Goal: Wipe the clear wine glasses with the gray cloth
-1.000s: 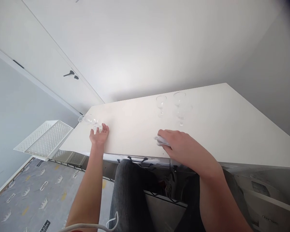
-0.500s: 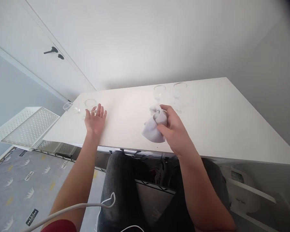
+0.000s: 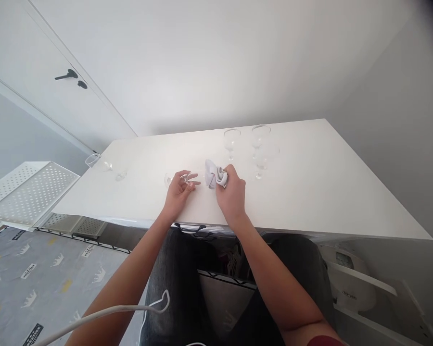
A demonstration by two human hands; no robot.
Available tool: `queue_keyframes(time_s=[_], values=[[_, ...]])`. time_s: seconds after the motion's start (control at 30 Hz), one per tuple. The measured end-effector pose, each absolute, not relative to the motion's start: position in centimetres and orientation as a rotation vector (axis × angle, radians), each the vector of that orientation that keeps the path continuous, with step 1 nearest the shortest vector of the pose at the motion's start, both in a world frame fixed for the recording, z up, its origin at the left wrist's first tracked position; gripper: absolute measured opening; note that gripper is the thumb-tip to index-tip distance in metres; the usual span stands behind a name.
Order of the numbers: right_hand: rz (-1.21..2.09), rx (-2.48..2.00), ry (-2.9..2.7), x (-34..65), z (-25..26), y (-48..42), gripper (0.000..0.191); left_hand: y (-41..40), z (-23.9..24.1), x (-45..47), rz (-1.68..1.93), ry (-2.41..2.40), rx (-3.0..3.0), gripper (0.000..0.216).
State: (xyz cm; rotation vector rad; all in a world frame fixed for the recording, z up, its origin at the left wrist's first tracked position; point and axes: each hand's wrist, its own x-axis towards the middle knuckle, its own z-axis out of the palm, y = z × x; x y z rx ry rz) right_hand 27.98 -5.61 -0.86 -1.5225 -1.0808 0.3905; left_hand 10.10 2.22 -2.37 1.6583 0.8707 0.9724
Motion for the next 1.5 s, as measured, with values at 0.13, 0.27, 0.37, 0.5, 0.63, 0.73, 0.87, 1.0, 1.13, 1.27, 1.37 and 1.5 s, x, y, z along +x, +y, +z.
queue_keyframes(time_s=[0.13, 0.27, 0.37, 0.5, 0.63, 0.73, 0.87, 1.0, 1.13, 1.27, 1.37, 1.5], values=[[0.423, -1.421, -1.096, 26.2, -1.5, -5.2, 0.012, 2.4, -2.3, 10.4, 0.966, 0.891, 1.660, 0.050], [0.705, -1.301, -1.042, 25.5, -1.8, -5.4, 0.015, 2.0, -1.9, 10.1, 0.907, 0.923, 1.715, 0.049], [0.933, -1.196, -0.972, 26.0, -1.9, -5.6, 0.041, 1.7, -1.7, 9.9, 0.819, 0.807, 1.733, 0.049], [1.102, -1.051, -0.961, 27.0, -1.9, -5.7, 0.066, 1.9, -1.9, 9.8, 0.879, 0.662, 1.710, 0.055], [0.861, -1.165, -1.146, 27.2, -1.2, -6.4, 0.067, 2.1, -2.0, 10.0, 0.835, 0.683, 1.730, 0.048], [0.584, -1.229, -1.633, 27.0, -0.5, -7.7, 0.068, 2.3, -2.1, 10.2, 0.905, 0.801, 1.753, 0.054], [0.501, -1.172, -2.102, 27.3, -0.7, -9.0, 0.071, 2.3, -2.1, 10.3, 0.942, 0.843, 1.757, 0.058], [0.737, -1.264, -1.634, 28.3, -1.9, -7.9, 0.067, 2.1, -2.1, 10.0, 0.919, 0.730, 1.774, 0.050], [1.054, -1.168, -1.069, 29.0, -2.5, -6.4, 0.069, 2.1, -2.7, 9.7, 0.756, 0.653, 1.716, 0.066], [0.996, -1.142, -1.164, 28.8, -2.4, -6.6, 0.060, 2.3, -2.9, 9.7, 0.772, 0.679, 1.777, 0.051], [0.949, -1.114, -1.255, 28.6, -2.3, -7.1, 0.051, 2.1, -2.6, 9.7, 0.765, 0.735, 1.813, 0.046], [0.995, -1.078, -1.087, 28.4, -2.6, -6.8, 0.053, 1.6, -2.1, 9.6, 0.764, 0.777, 1.806, 0.048]])
